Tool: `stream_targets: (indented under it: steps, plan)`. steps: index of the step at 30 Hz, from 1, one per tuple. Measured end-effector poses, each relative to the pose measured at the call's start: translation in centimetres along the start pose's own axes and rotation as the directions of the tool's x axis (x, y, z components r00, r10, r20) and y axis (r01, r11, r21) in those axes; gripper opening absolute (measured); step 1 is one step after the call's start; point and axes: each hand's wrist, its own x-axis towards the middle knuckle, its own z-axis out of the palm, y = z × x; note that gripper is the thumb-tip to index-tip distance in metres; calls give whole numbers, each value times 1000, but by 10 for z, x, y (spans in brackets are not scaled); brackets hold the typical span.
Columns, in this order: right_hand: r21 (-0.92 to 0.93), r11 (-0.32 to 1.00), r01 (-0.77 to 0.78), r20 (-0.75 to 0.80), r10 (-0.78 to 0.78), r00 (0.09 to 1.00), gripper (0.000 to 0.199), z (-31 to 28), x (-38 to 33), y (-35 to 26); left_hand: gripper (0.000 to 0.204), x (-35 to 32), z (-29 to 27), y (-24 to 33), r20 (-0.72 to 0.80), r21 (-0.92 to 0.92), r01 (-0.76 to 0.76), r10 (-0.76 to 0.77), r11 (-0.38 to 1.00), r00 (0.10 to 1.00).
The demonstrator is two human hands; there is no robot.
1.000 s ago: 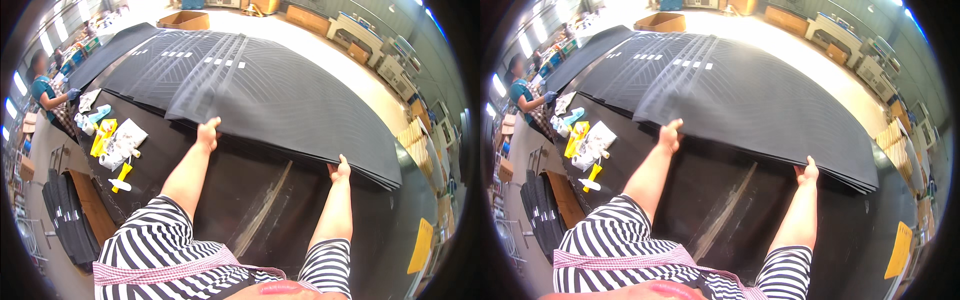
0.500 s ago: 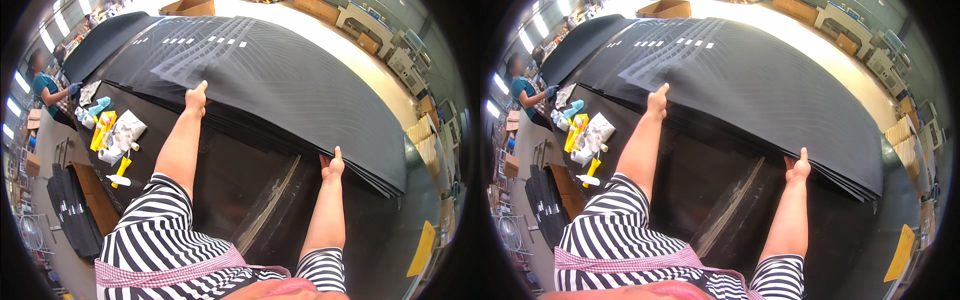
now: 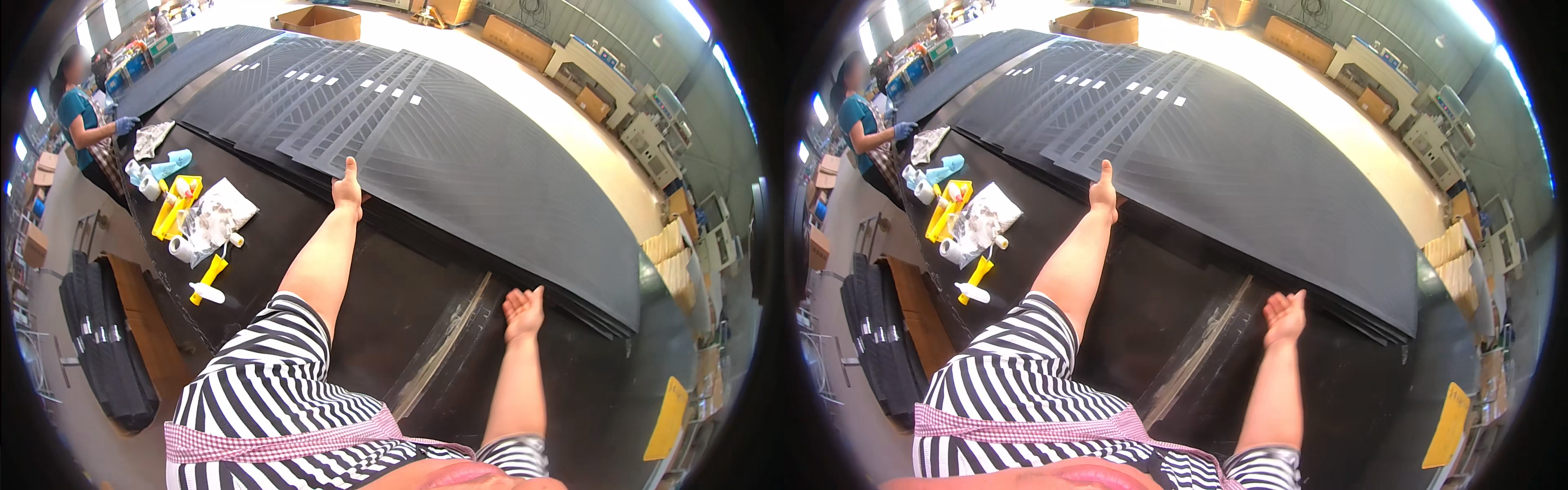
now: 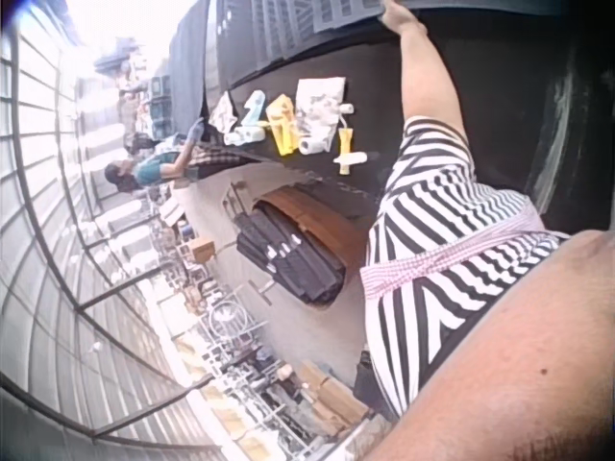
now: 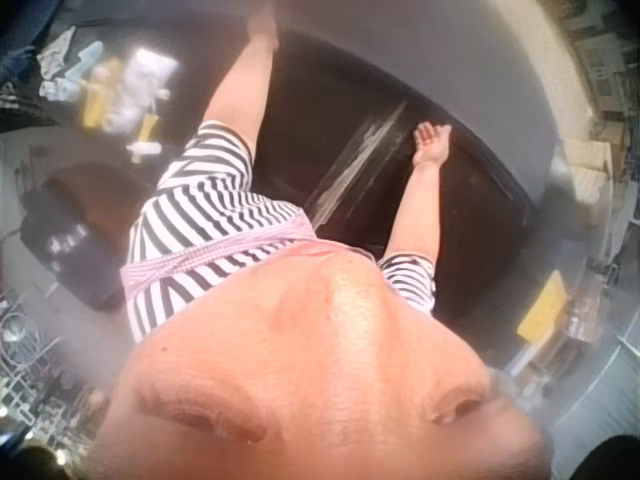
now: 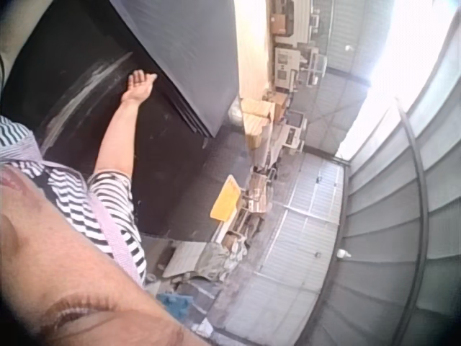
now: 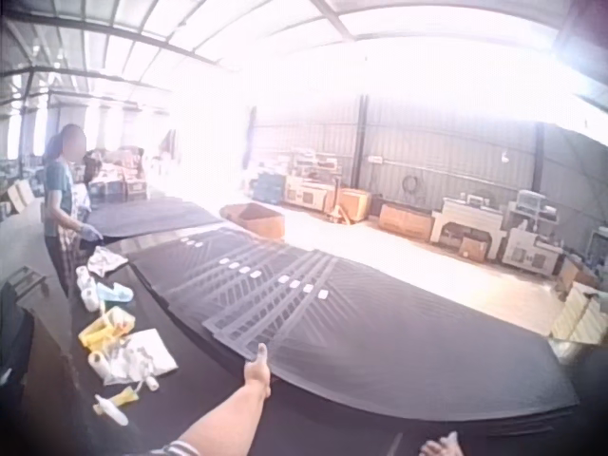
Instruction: The person applies glue from a bottle onto a large black rubber mat, places small white labels on the glue, and uses a hand roller to press the labels into place. They then lift the mat and place it on a stack with other mats.
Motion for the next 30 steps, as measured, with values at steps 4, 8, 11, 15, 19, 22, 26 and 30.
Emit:
stream_targets:
  steps: [4, 8, 11, 15, 19, 22, 26, 30]
  plan:
    - [-434, 714, 550, 240, -497, 834, 29, -47, -155, 77, 113, 2, -12, -13, 292, -296, 171, -82, 940, 953]
    - [-772, 100, 627, 502, -508, 700, 36, -104, -266, 92, 76, -56, -26, -21, 208, -413, 74, 15, 908, 978]
    - [-771, -112, 627, 588, -505, 632, 37, -134, -284, 92, 54, -117, -52, -49, 358, -245, 98, -4, 965, 934]
    - [-781, -104, 615, 564, -540, 625, 39, -129, -273, 100, 35, -216, -125, -93, 697, 39, 216, -182, 976, 693]
    - [-761, -120, 637, 585, -553, 594, 38, -136, -268, 101, 38, -319, -195, -115, 869, 309, 142, -340, 940, 359]
    - [-756, -152, 637, 598, -555, 578, 38, -138, -265, 108, 47, -354, -238, -121, 903, 404, -10, -397, 915, 167]
    - [-755, -153, 637, 601, -550, 580, 37, -147, -266, 109, 49, -369, -288, -114, 891, 402, -218, -326, 889, 315]
    - [-744, -130, 656, 609, -536, 585, 37, -149, -268, 110, 46, -418, -358, -65, 622, 484, -43, -309, 874, 720]
